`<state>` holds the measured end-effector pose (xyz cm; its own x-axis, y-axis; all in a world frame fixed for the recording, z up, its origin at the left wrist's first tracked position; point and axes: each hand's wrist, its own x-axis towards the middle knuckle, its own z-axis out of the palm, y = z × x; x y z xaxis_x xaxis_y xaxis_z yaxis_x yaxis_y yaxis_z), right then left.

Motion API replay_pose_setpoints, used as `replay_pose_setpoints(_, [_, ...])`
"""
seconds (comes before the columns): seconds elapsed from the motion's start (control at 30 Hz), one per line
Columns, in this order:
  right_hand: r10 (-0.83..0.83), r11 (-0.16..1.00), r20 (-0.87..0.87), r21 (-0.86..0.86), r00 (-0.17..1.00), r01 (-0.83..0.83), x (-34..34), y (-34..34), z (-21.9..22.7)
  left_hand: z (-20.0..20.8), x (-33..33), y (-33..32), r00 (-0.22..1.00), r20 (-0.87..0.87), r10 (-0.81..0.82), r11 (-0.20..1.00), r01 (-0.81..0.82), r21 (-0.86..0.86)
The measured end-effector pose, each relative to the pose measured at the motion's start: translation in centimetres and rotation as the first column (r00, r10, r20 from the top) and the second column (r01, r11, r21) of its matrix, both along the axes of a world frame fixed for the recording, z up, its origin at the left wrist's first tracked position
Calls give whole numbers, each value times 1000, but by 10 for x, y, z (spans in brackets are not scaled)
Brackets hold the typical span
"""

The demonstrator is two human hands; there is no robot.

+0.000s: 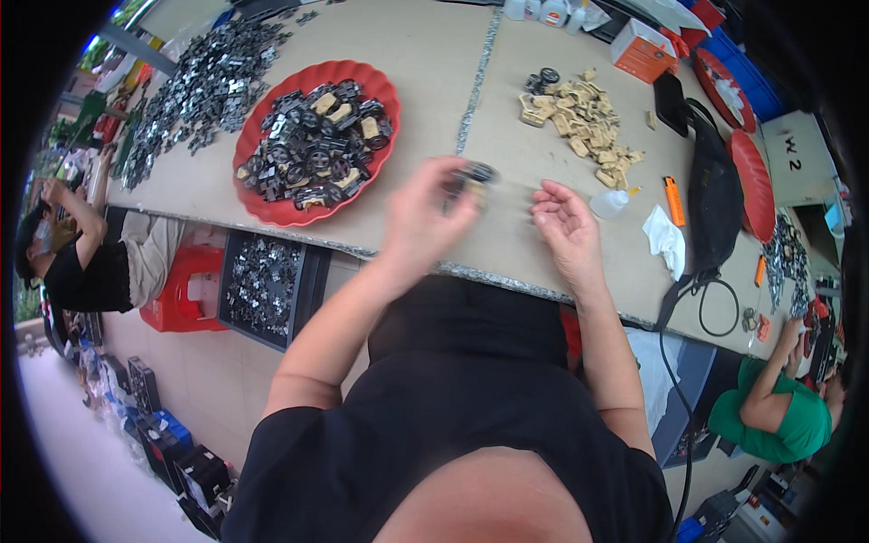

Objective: Glue and assemble small electronic or mechanical components onto a plastic base.

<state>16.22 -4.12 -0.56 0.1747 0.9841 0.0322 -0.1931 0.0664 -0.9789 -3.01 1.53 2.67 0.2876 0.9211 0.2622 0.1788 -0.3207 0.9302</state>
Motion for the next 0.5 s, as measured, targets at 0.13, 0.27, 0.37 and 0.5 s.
replay_pose_setpoints(0.13, [88, 996, 87, -24, 992, -86, 7, 1, -6, 25, -66, 37, 815, -276, 509, 658, -162, 736])
replay_pose_setpoints(0.27, [96, 994, 49, -61, 994, -93, 5, 0, -3, 18, -118, 62, 653, -449, 610, 676, -134, 724])
replay_pose_setpoints(0.37, [92, 991, 18, -96, 996, -90, 7, -5, 1, 20, -138, 82, 651, -415, 636, 693, -245, 678])
replay_pose_setpoints(0.5, [35, 997, 42, -72, 999, -31, 9, -17, 11, 32, -131, 97, 589, -337, 735, 606, -345, 717])
